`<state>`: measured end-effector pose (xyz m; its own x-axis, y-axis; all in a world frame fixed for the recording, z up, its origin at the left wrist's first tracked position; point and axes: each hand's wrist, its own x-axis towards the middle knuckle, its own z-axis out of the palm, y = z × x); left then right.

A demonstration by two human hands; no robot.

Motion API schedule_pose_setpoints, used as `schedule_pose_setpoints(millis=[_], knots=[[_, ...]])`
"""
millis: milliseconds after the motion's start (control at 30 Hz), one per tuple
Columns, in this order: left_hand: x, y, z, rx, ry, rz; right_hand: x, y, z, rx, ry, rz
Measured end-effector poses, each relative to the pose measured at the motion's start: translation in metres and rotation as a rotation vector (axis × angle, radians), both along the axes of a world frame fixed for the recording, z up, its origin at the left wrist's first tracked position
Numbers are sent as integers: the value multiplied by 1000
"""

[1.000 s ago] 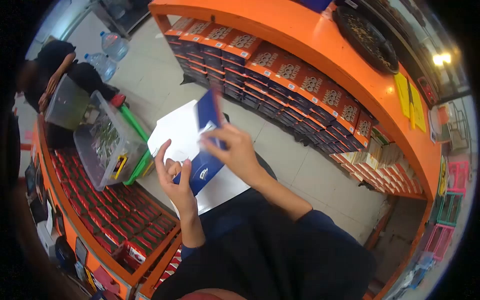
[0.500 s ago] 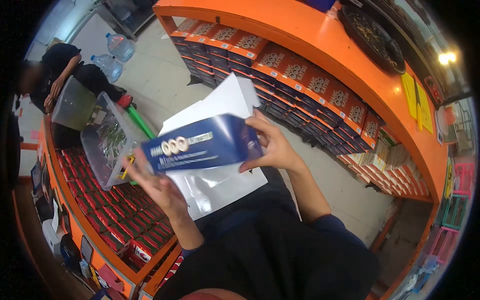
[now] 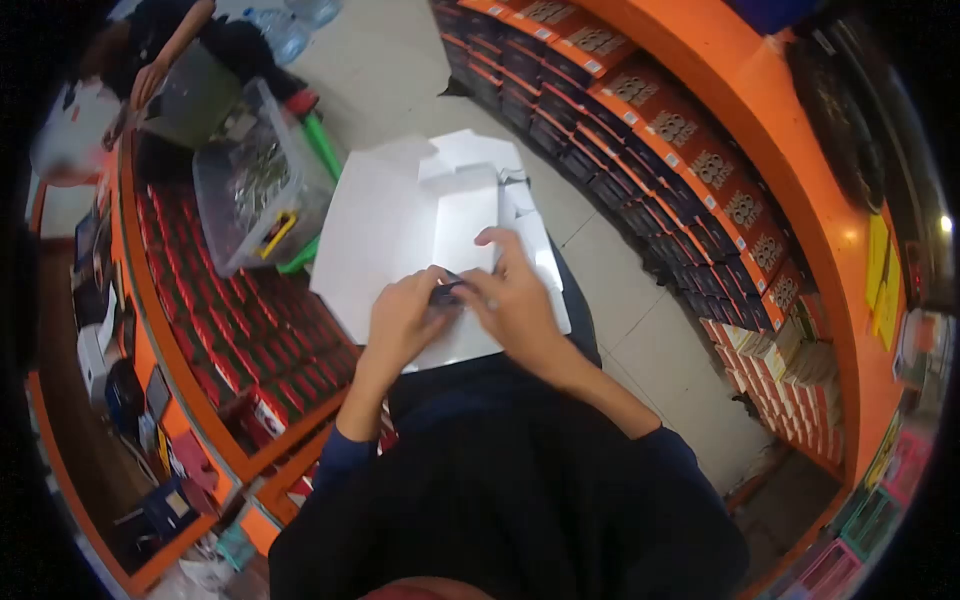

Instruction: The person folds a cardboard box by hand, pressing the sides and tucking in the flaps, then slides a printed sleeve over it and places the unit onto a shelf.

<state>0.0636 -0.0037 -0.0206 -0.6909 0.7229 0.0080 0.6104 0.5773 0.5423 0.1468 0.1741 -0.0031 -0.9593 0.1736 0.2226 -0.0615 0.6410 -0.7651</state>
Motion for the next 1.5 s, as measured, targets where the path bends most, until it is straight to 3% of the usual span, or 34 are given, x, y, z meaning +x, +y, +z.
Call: schedule_pose_setpoints(millis=[33,67,100,133,167,200,267,333,400,467,533,633,667,700,767,800,933,1000,1067,1100,1167,1200,1233,1300,1367,1500], knots=[[-5,-4,-3,28,-94,-57,-1,10,-4,-1,4,25],[-10,-8,-5,218,-85,-55,-4,21,-8,-5,-6,45],[-13,-13,-2,214,-95,-38,-5,29,-12,-323,78,56],[-17,-16,2,292,-387,94,-7,33,-14,-639,163,58],[-19,-17,6,370,-677,223,-9,34,-13,-640,155,62],[-20,-17,6,419,-740,243,-10,35,-6,-644,198,80],[-13,-9,9,467,-749,250,-12,35,12,-642,238,93],[-11,-3,18,515,-753,252,-17,29,33,-113,180,-11],[-12,-1,31,346,-613,187,-20,33,43,-106,129,43],[-13,-6,23,417,-684,207,-21,42,42,-102,74,98],[-17,-9,22,489,-752,228,-23,59,34,-652,160,137],[-22,-7,29,628,-887,302,-25,60,25,-850,135,181],[-19,-3,29,590,-785,269,-26,55,25,-624,208,207],[-14,0,30,547,-689,238,-25,48,31,-628,202,210],[-11,5,47,479,-643,207,-25,37,45,-152,197,-44],[-11,6,53,436,-574,170,-25,39,44,-91,226,5],[-16,8,54,414,-466,30,-28,41,63,33,95,272],[-16,6,47,498,-577,-16,-28,36,72,-23,68,231],[-17,1,54,487,-498,-69,-21,27,59,81,156,131],[-25,-2,66,405,-595,-50,-21,23,52,239,335,110],[-26,-1,47,798,-674,108,-8,29,-2,146,659,142],[-23,12,28,905,-479,150,8,42,-27,67,532,181],[-19,17,46,899,-483,161,-6,28,-15,79,689,322],[-13,35,46,986,-462,157,-19,17,-5,287,607,285],[3,46,64,1157,-426,289,-42,20,-15,71,568,220],[0,47,55,1117,-304,229,-41,8,33,204,419,307]])
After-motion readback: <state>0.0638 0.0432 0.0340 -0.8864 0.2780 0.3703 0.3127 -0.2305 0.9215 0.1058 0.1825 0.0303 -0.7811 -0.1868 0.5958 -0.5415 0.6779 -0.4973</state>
